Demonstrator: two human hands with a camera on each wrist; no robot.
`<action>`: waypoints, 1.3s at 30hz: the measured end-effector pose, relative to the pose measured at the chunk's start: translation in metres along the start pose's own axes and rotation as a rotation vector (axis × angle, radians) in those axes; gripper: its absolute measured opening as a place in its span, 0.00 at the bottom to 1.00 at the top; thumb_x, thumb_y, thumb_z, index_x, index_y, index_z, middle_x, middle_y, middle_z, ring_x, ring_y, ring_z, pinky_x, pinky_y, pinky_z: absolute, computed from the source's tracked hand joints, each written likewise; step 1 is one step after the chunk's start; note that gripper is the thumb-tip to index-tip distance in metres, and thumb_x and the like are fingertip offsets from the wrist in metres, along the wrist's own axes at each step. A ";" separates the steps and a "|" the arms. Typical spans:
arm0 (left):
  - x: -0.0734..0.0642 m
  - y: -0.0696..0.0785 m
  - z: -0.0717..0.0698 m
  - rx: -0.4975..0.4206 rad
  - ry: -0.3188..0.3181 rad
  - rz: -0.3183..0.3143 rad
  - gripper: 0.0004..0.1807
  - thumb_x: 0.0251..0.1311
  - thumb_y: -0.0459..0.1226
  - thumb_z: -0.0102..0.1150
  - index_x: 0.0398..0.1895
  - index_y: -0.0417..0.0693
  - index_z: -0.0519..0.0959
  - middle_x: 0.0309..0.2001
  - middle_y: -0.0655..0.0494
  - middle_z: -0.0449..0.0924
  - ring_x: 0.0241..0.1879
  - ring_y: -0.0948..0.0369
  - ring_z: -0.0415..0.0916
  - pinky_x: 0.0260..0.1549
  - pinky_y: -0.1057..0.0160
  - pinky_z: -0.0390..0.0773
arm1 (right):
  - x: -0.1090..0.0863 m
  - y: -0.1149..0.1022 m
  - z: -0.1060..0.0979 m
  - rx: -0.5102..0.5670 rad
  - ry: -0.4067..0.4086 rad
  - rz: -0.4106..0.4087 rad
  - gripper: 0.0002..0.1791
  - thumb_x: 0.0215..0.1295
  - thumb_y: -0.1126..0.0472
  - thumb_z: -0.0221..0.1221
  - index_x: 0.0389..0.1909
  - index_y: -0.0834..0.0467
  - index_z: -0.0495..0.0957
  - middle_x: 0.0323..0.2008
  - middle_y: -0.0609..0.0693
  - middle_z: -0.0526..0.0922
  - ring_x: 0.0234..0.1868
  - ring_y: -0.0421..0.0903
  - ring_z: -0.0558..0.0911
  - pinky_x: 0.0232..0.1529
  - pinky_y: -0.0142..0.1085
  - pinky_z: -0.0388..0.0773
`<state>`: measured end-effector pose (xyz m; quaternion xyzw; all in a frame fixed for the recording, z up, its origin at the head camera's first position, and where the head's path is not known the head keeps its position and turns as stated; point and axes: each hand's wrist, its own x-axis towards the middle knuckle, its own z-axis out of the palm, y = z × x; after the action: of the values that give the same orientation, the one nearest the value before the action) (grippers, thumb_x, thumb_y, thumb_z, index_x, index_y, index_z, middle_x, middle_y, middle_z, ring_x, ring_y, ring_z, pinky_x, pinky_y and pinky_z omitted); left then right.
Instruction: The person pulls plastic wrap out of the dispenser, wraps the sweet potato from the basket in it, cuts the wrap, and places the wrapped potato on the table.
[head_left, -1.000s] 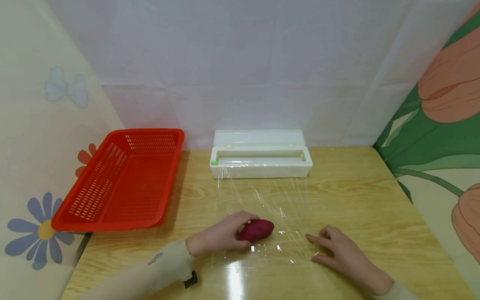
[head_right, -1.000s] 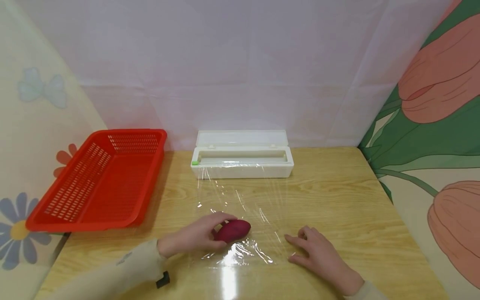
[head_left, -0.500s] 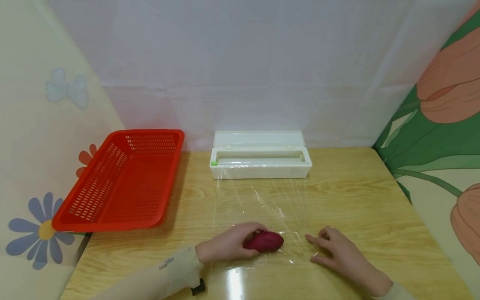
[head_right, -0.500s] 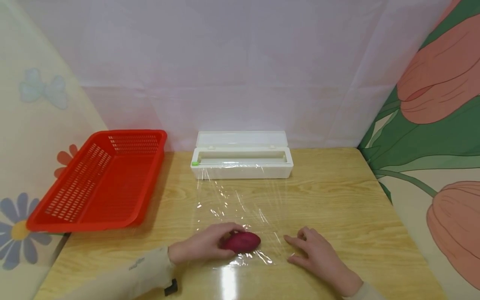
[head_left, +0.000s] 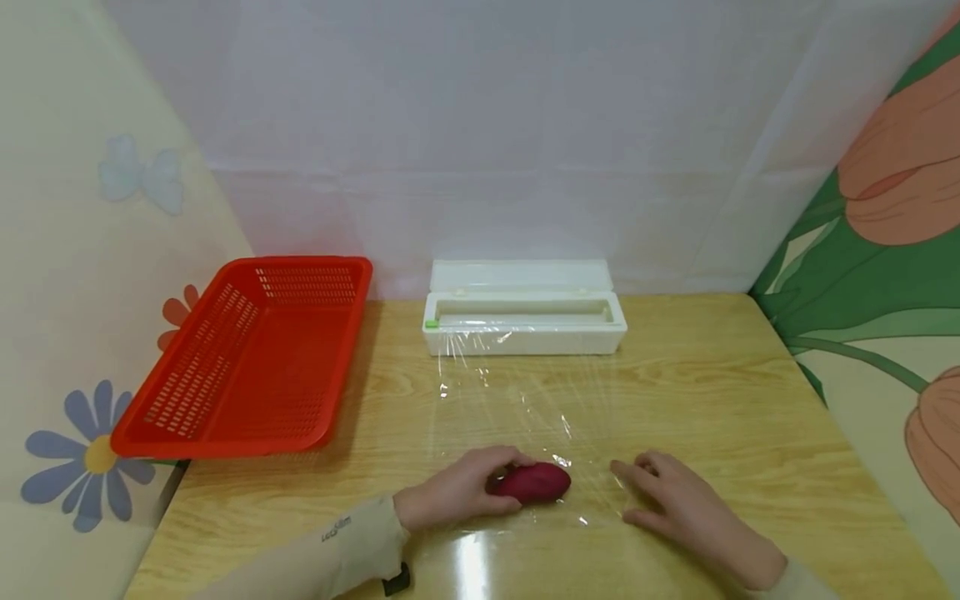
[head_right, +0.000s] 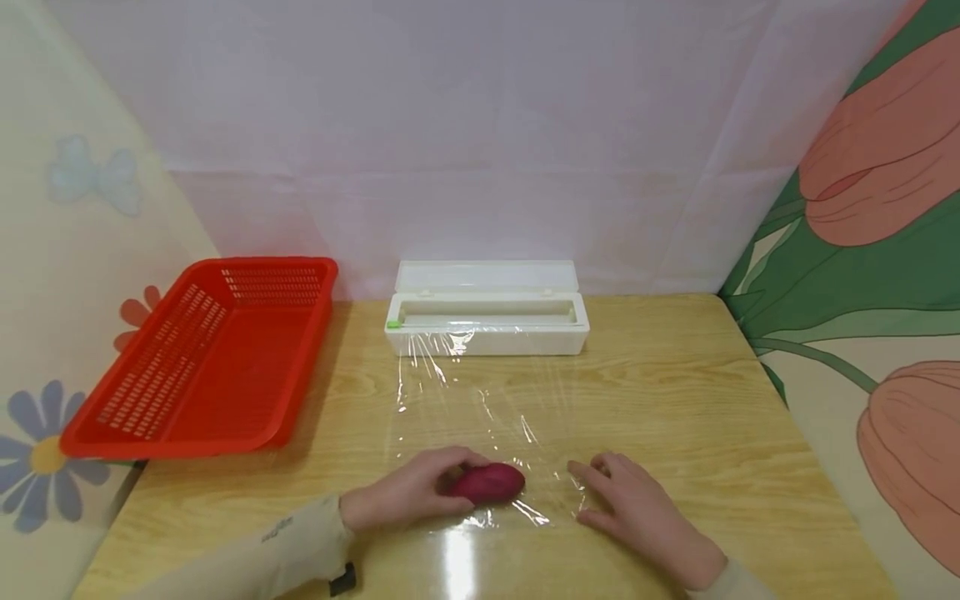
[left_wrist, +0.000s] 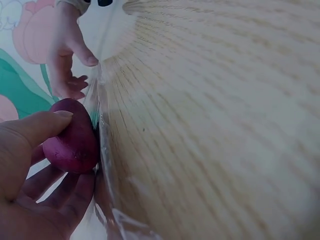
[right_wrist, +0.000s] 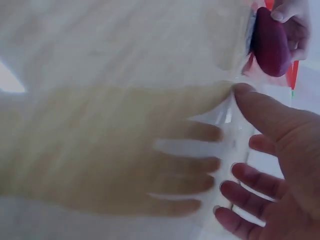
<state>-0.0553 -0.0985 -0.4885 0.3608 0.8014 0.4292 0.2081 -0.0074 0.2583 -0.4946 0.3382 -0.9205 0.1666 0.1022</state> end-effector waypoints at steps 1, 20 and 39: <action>0.000 0.000 0.000 0.010 0.006 0.003 0.25 0.63 0.36 0.73 0.63 0.53 0.78 0.56 0.61 0.82 0.51 0.70 0.77 0.53 0.68 0.79 | 0.003 -0.001 -0.001 -0.002 0.006 -0.017 0.35 0.52 0.48 0.77 0.62 0.54 0.83 0.44 0.43 0.77 0.40 0.36 0.74 0.38 0.36 0.78; -0.005 0.002 -0.004 -0.062 0.112 0.055 0.28 0.62 0.32 0.72 0.65 0.41 0.76 0.57 0.51 0.81 0.54 0.62 0.81 0.51 0.66 0.83 | 0.048 -0.025 0.011 0.025 0.002 -0.519 0.11 0.61 0.54 0.71 0.43 0.48 0.84 0.38 0.39 0.81 0.40 0.37 0.78 0.46 0.31 0.77; -0.007 -0.001 0.001 0.135 0.128 0.138 0.24 0.65 0.35 0.71 0.64 0.48 0.80 0.57 0.54 0.82 0.56 0.62 0.77 0.57 0.63 0.79 | 0.055 -0.044 0.019 -0.152 -0.060 -0.518 0.08 0.60 0.57 0.73 0.37 0.49 0.83 0.36 0.40 0.84 0.39 0.38 0.81 0.42 0.33 0.78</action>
<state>-0.0501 -0.1036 -0.4900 0.4002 0.8134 0.4099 0.1015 -0.0211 0.1876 -0.4857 0.5588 -0.8157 0.0554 0.1391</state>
